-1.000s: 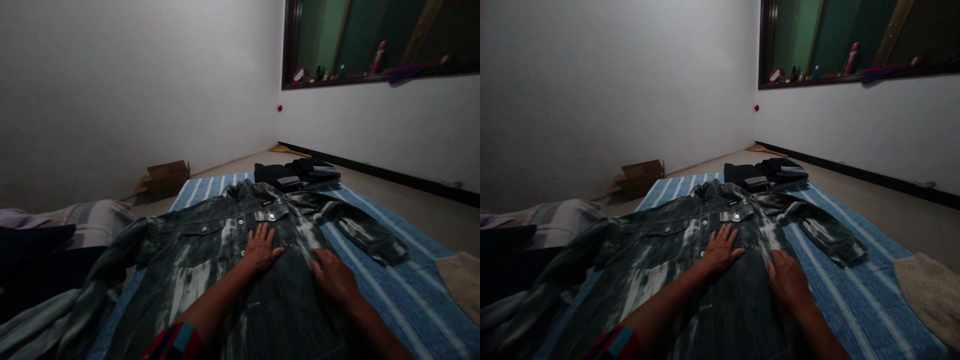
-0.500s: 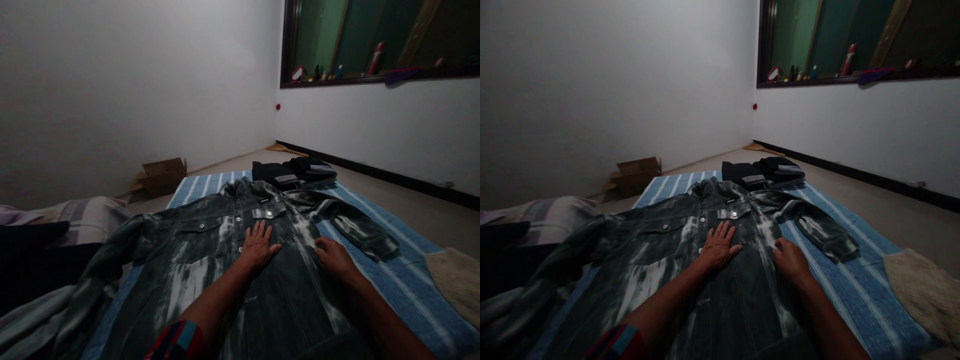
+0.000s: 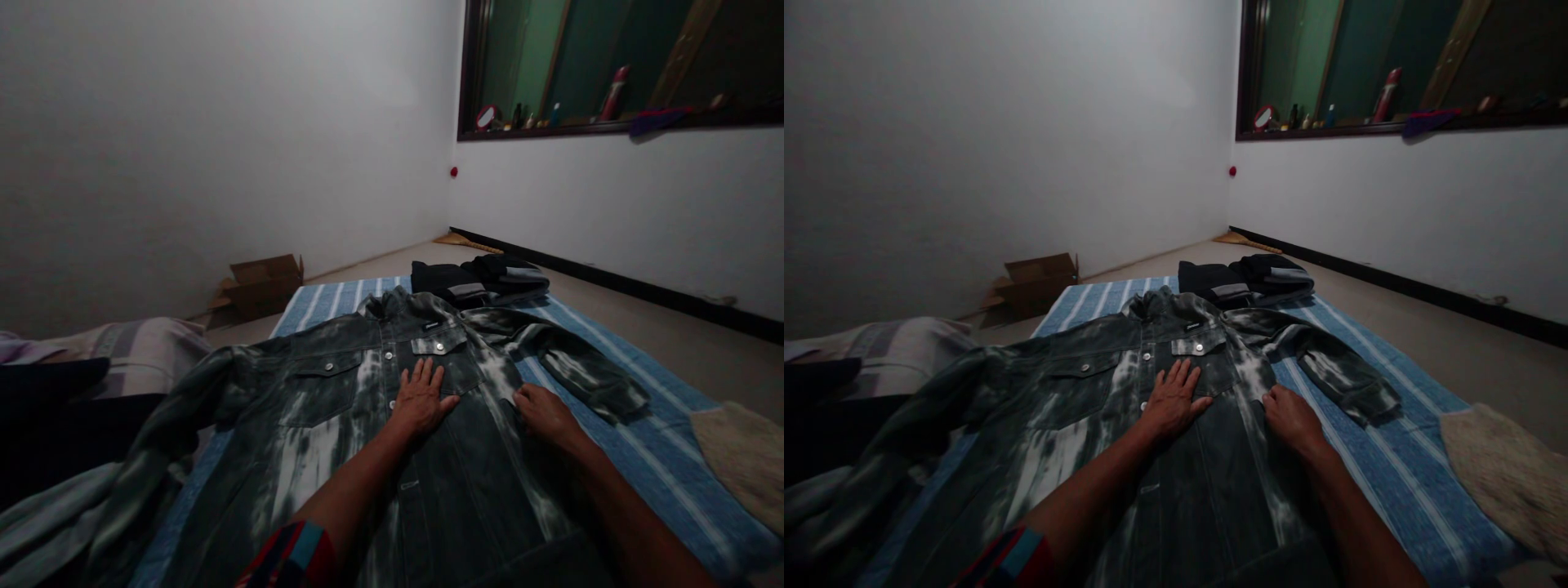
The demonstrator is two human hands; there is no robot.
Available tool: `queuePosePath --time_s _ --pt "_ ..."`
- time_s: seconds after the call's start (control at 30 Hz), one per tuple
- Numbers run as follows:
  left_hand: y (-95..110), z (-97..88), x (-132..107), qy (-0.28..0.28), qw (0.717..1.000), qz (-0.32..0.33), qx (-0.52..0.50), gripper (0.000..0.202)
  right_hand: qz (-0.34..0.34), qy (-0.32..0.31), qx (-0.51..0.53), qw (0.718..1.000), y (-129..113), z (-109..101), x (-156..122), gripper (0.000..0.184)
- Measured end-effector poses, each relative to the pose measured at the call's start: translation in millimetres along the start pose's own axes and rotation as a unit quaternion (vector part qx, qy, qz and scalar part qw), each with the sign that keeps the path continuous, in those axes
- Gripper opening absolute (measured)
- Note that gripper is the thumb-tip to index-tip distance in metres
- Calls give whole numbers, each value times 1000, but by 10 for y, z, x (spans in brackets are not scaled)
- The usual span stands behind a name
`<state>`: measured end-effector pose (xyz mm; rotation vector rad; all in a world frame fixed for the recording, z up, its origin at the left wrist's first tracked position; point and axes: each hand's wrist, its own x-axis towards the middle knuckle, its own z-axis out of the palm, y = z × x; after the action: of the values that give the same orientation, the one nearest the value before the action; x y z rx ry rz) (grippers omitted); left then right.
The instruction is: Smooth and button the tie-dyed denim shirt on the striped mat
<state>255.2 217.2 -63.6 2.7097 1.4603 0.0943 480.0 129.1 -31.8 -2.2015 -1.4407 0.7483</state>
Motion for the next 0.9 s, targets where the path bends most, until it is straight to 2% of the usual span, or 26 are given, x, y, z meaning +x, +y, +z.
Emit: queuePosePath --time_s 0.27,0.43,0.5,0.57,0.63,0.73,0.9 --pt "1 -4 -16 4 1000 3 -9 75 19 -9 66 998 58 60 108 35" --pt "5 -9 -22 0 1000 -1 -12 75 35 -3 161 986 -17 63 55 28" --pt "11 -19 -23 -4 1000 -3 -13 75 71 -8 261 963 -42 69 19 32" --pt "16 -28 -24 -8 1000 -3 -14 75 109 -14 375 920 -42 82 -9 34" --pt "19 -31 -25 -9 1000 -1 -13 75 120 -22 436 892 -25 96 -23 33" --pt "18 -30 -28 -8 1000 -1 -11 75 104 -50 430 895 -7 96 -24 34" --pt "14 -42 -38 -10 1000 -1 -12 75 73 -125 384 912 -27 38 -31 53"
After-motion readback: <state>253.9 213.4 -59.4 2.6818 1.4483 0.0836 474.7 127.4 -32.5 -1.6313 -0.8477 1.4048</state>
